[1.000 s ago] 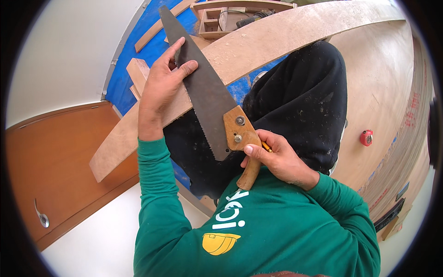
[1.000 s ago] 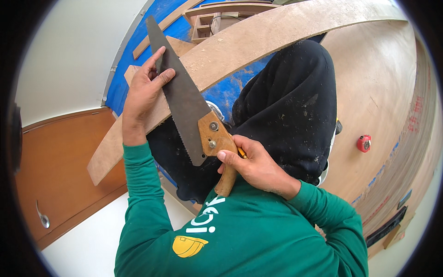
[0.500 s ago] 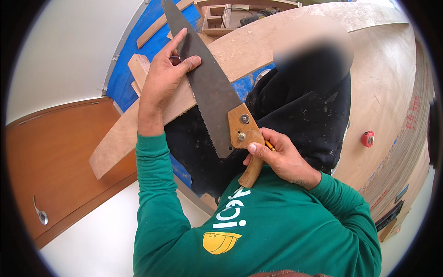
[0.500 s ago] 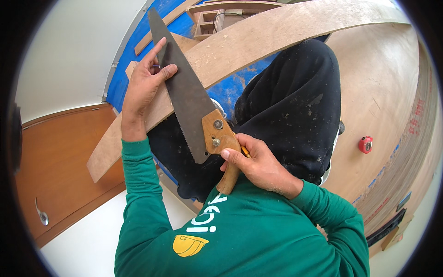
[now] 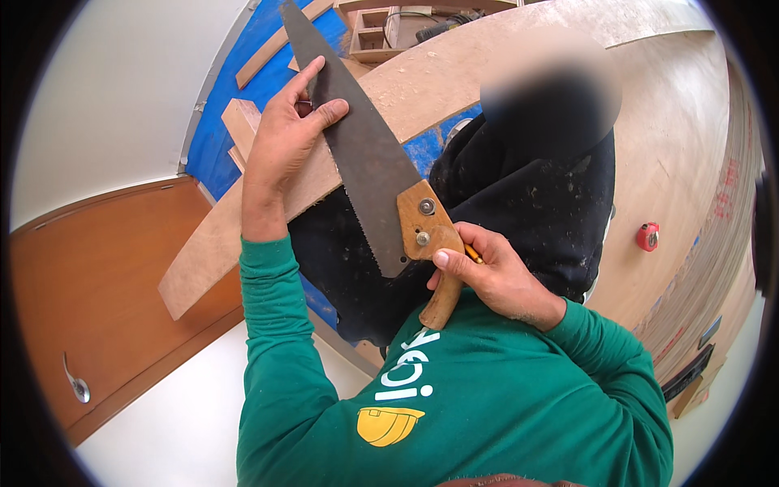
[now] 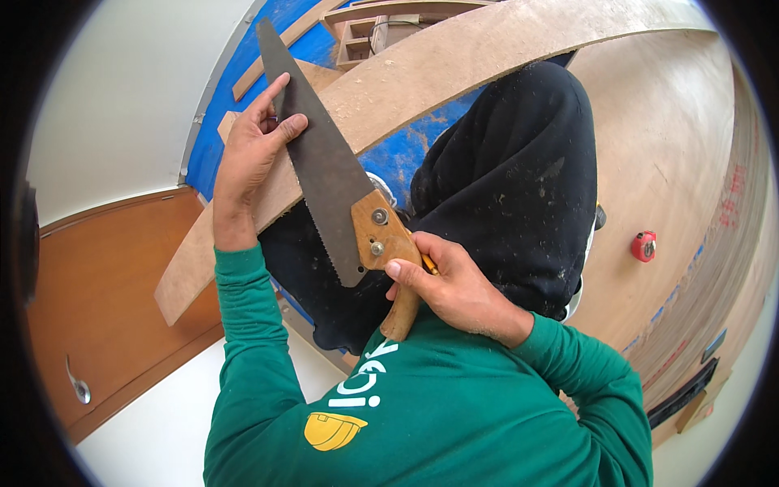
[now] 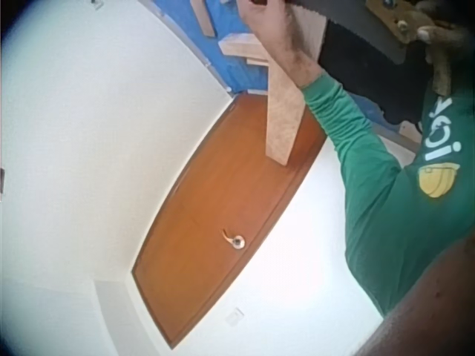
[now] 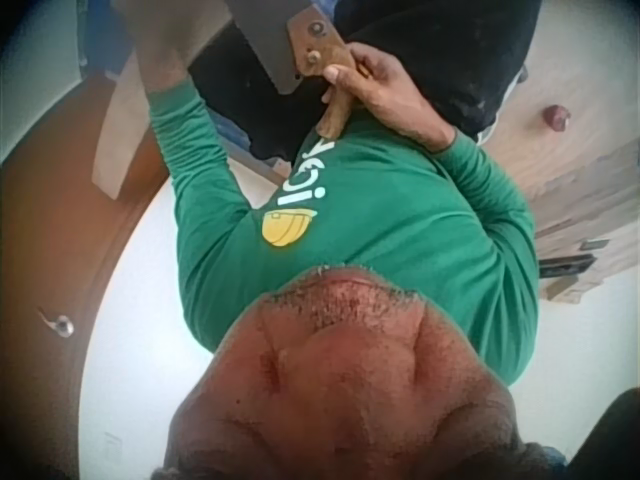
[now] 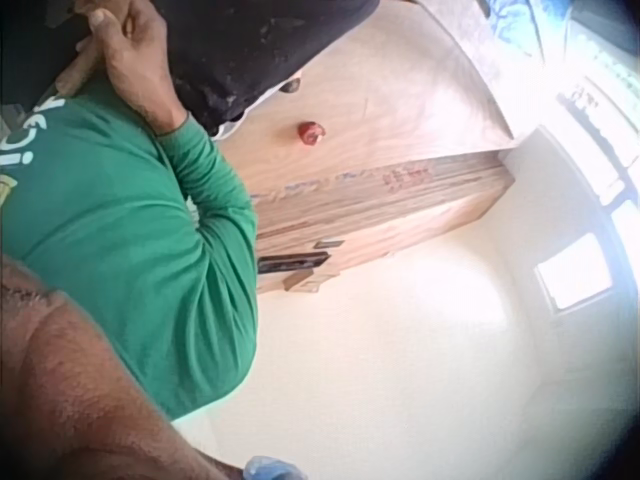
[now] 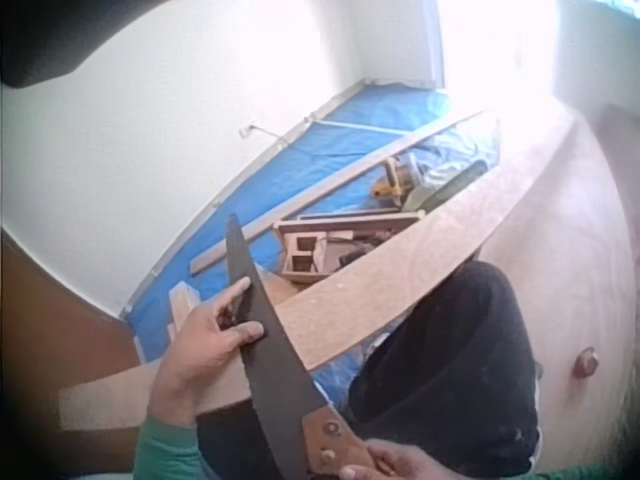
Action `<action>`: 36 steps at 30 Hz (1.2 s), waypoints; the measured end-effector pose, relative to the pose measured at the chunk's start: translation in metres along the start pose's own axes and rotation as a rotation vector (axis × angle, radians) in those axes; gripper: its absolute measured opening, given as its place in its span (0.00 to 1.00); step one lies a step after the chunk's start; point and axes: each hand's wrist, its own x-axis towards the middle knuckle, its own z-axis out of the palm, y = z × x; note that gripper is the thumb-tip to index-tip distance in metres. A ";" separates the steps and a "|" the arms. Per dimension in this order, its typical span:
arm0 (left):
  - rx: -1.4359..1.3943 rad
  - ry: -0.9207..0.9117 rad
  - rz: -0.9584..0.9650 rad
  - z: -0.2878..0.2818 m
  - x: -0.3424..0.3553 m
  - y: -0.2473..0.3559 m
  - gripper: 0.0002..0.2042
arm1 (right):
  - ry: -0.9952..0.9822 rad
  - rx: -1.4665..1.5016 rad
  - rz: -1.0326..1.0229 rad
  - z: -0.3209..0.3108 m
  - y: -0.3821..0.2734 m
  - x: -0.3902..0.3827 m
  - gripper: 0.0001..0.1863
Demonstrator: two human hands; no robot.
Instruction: The person measures a curved wooden strip with a tape measure and marks it with a pencil, then uses a hand saw to cut the wood along the marked line. The person repeats the measuring and cutting process on another piece of wood.
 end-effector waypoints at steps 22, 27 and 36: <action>0.055 -0.022 -0.020 -0.003 -0.001 0.001 0.40 | 0.005 -0.006 -0.031 0.005 0.004 -0.002 0.29; 0.038 -0.032 -0.001 -0.004 -0.002 0.001 0.39 | 0.011 -0.015 -0.016 0.005 0.004 -0.001 0.29; 0.046 -0.025 0.007 -0.003 0.000 0.000 0.42 | 0.009 -0.007 -0.014 0.004 0.005 -0.001 0.27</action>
